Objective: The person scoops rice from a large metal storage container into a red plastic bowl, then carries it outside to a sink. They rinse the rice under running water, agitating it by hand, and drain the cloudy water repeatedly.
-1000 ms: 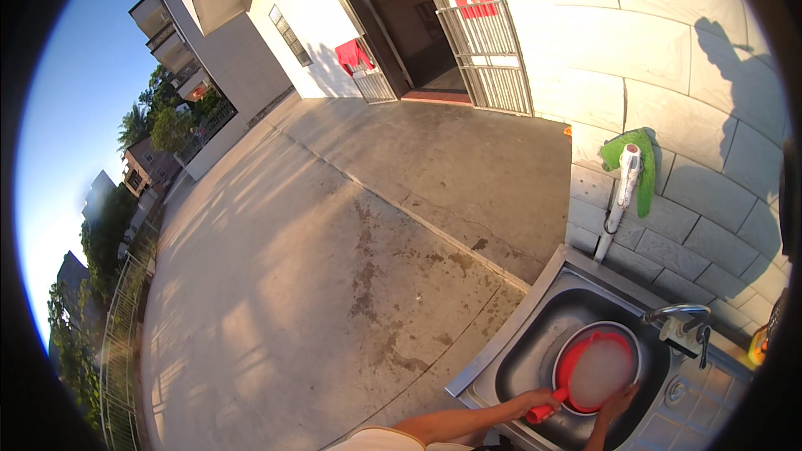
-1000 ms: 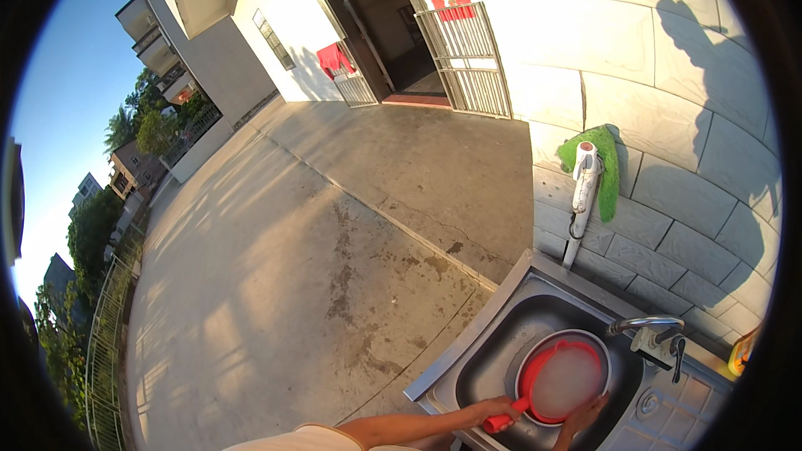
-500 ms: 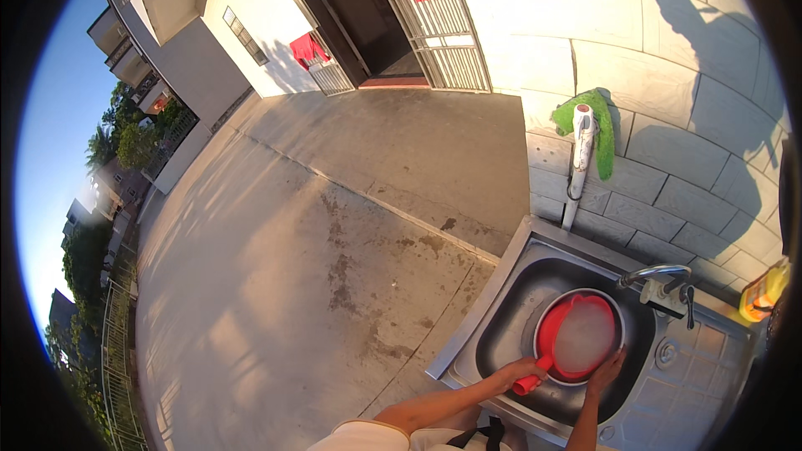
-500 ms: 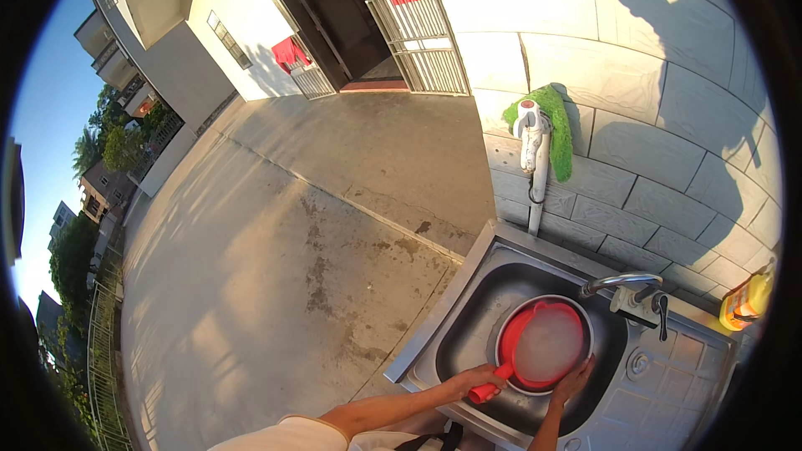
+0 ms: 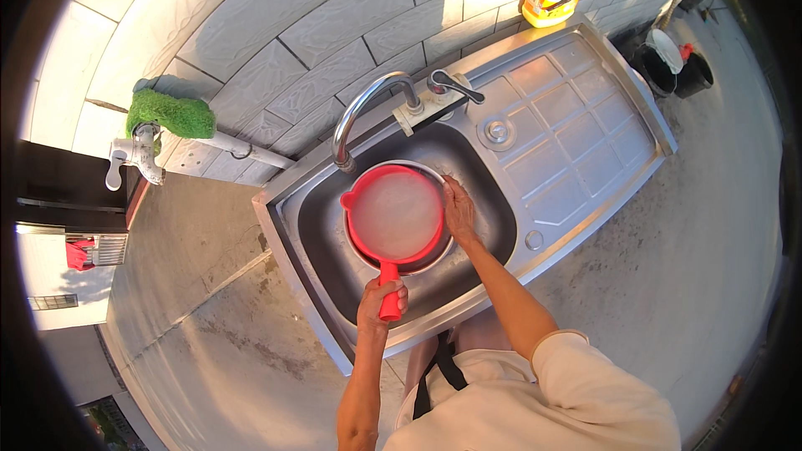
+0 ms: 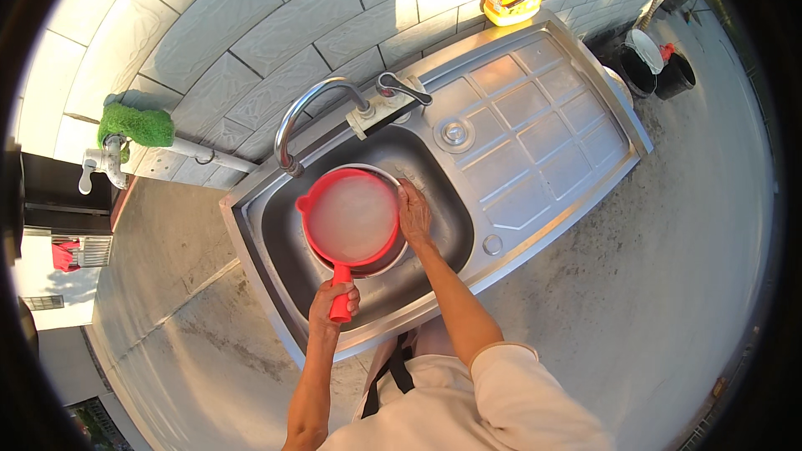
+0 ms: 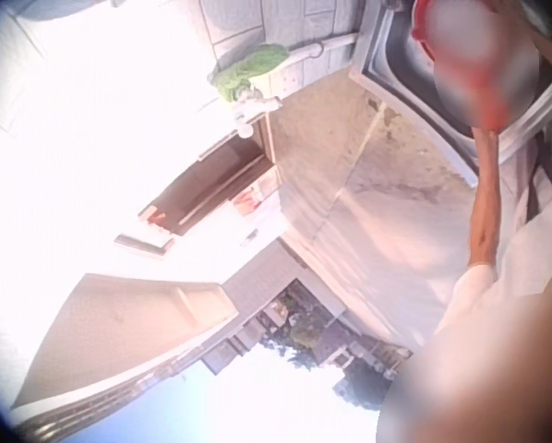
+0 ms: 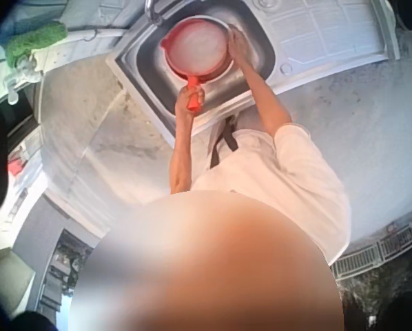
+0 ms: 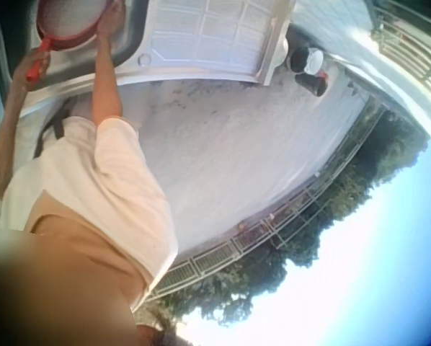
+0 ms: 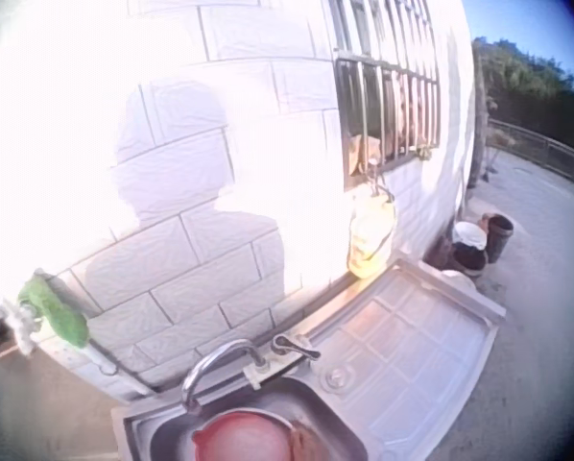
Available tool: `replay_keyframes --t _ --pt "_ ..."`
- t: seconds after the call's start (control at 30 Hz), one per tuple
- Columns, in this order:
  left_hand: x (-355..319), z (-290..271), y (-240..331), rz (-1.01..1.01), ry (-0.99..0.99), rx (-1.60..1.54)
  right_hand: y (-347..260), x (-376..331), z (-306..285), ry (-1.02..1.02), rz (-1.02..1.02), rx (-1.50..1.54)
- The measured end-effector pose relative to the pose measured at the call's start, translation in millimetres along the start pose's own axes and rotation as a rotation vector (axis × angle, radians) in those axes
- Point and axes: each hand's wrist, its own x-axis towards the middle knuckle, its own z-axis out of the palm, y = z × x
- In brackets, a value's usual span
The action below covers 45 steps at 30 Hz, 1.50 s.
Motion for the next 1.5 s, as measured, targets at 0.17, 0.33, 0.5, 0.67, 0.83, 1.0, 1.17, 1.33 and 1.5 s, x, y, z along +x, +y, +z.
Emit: replay_keyframes --t 0.17,0.33,0.5,0.67,0.83,1.0,1.17,1.33,1.5 --pt "-7 4 3 -0.006 0.009 0.06 -6 6 10 0.042 0.088 -0.061" --pt "-21 3 8 -0.005 0.054 0.131 -10 3 6 0.047 0.196 -0.087" --pt "-35 8 11 0.071 0.079 0.098 -10 -2 -2 0.047 0.145 -0.115" --pt "-57 8 17 0.084 0.091 0.062 -12 -1 -2 0.03 0.181 -0.102" --pt "-71 10 21 0.136 0.18 0.15 -13 6 9 0.058 0.212 -0.156" --pt "-90 9 27 0.124 0.216 0.172 -9 4 8 0.062 0.121 -0.134" --pt "-91 7 28 0.153 0.252 0.173 -4 -2 0 0.069 0.102 -0.132" --pt "-100 8 28 0.177 0.238 0.2 -7 2 5 0.058 0.132 -0.126" --pt "-98 9 28 0.175 0.272 0.233 -10 5 9 0.07 0.099 -0.131"
